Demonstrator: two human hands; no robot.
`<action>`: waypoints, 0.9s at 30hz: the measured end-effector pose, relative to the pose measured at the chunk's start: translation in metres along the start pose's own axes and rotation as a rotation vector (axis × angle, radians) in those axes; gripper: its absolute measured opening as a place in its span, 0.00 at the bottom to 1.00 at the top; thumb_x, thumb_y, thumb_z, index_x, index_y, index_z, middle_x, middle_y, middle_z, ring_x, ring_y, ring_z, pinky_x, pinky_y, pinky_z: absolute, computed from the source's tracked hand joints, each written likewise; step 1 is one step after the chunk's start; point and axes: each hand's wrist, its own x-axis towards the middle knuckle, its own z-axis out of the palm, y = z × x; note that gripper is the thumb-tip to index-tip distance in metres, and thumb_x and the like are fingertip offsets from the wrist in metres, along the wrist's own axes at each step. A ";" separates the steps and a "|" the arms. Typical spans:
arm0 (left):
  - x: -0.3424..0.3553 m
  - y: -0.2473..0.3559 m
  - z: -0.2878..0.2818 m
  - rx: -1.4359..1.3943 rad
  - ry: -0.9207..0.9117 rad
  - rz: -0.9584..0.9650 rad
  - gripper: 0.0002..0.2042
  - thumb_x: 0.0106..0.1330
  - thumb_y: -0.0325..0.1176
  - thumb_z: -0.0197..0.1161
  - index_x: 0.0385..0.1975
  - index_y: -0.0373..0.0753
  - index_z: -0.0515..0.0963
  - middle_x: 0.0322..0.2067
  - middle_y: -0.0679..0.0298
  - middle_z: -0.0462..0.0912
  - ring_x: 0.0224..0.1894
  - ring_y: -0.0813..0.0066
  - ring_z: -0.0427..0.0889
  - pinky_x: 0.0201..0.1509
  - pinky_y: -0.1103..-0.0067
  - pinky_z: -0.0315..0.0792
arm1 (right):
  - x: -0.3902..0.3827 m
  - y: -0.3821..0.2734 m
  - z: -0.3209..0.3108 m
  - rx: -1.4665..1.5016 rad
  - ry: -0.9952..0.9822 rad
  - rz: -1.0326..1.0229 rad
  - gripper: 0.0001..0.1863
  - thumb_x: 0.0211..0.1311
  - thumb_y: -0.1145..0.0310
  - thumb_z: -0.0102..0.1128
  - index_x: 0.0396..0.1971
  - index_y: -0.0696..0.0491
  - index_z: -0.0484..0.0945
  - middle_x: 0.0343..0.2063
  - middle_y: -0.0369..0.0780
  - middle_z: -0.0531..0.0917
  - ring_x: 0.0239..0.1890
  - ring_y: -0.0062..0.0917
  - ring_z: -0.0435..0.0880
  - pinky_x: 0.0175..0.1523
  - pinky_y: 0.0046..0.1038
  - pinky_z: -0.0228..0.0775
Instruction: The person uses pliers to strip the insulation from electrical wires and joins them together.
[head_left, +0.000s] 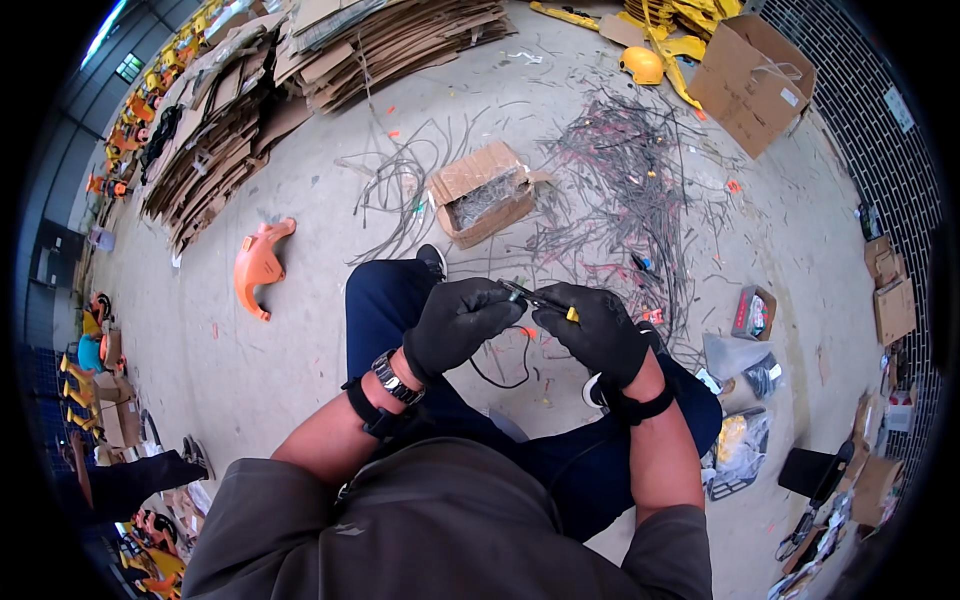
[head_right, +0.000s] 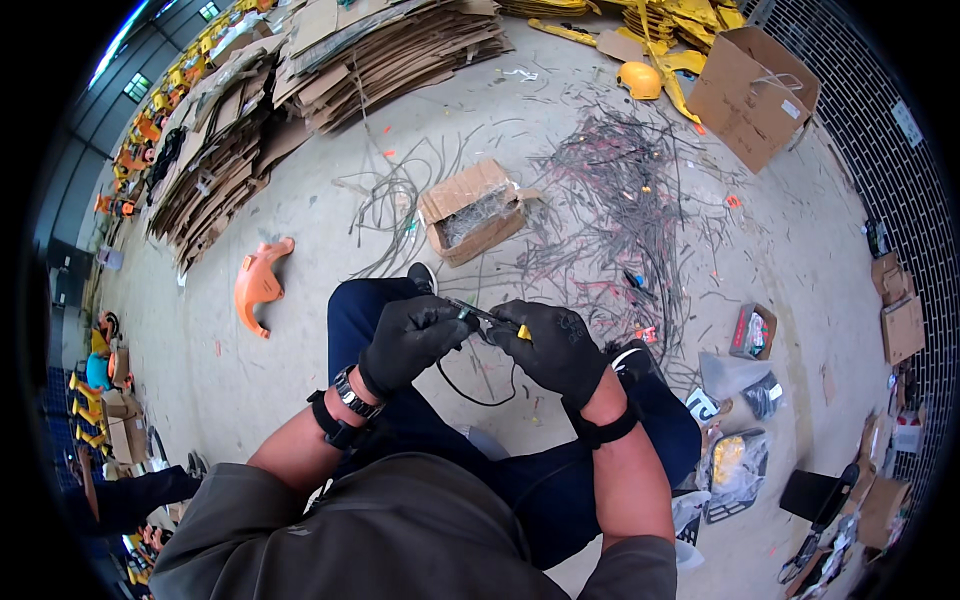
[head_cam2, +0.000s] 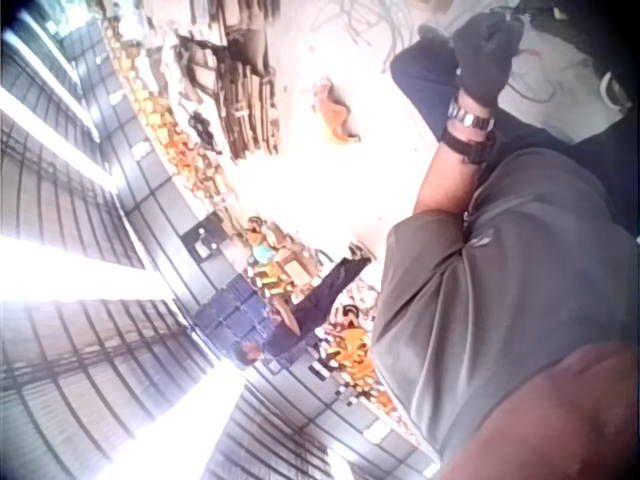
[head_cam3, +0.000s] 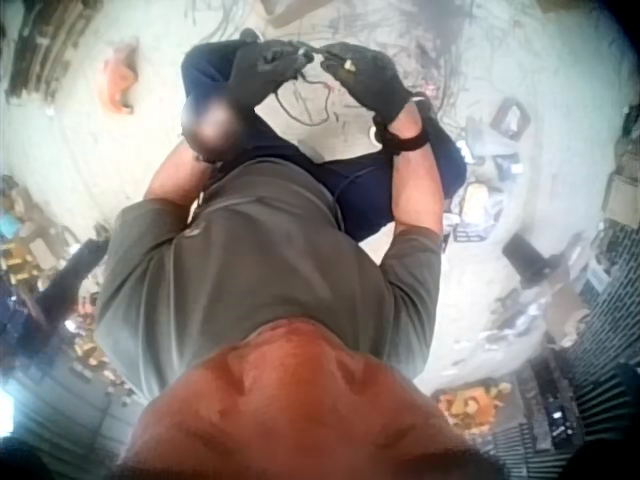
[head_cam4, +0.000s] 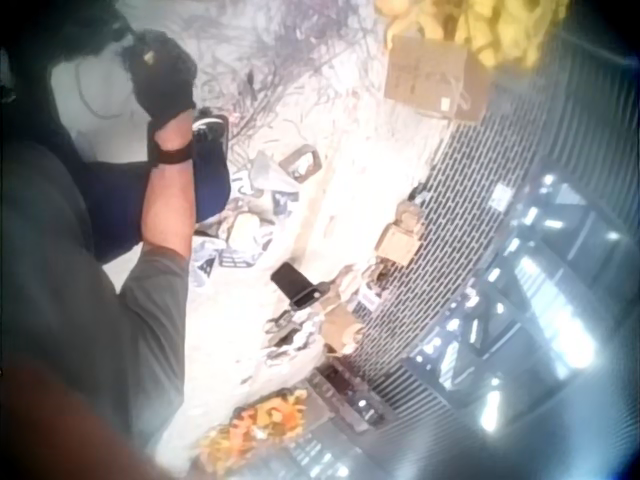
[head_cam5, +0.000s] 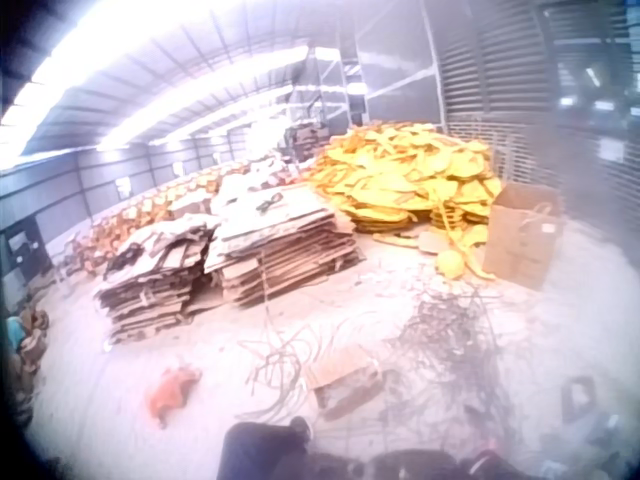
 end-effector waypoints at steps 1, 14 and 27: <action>0.000 0.002 0.002 -0.059 0.005 -0.076 0.09 0.66 0.31 0.68 0.39 0.32 0.84 0.25 0.65 0.84 0.26 0.84 0.78 0.28 0.83 0.71 | -0.001 0.008 0.005 -0.048 0.080 -0.073 0.14 0.62 0.66 0.64 0.45 0.57 0.83 0.33 0.48 0.86 0.33 0.38 0.86 0.39 0.34 0.76; -0.001 -0.008 0.010 -0.226 0.054 -0.212 0.14 0.73 0.38 0.59 0.38 0.31 0.83 0.17 0.71 0.75 0.15 0.88 0.67 0.22 0.86 0.65 | 0.002 0.009 0.009 -0.285 -0.013 -0.133 0.29 0.54 0.76 0.59 0.60 0.52 0.76 0.42 0.46 0.86 0.41 0.42 0.84 0.47 0.40 0.75; -0.004 -0.002 0.005 -0.251 0.006 -0.266 0.15 0.74 0.39 0.58 0.38 0.30 0.81 0.18 0.70 0.74 0.14 0.87 0.67 0.24 0.85 0.69 | 0.001 0.009 0.012 -0.537 0.120 -0.202 0.31 0.53 0.80 0.56 0.61 0.49 0.76 0.47 0.41 0.80 0.49 0.38 0.79 0.54 0.39 0.70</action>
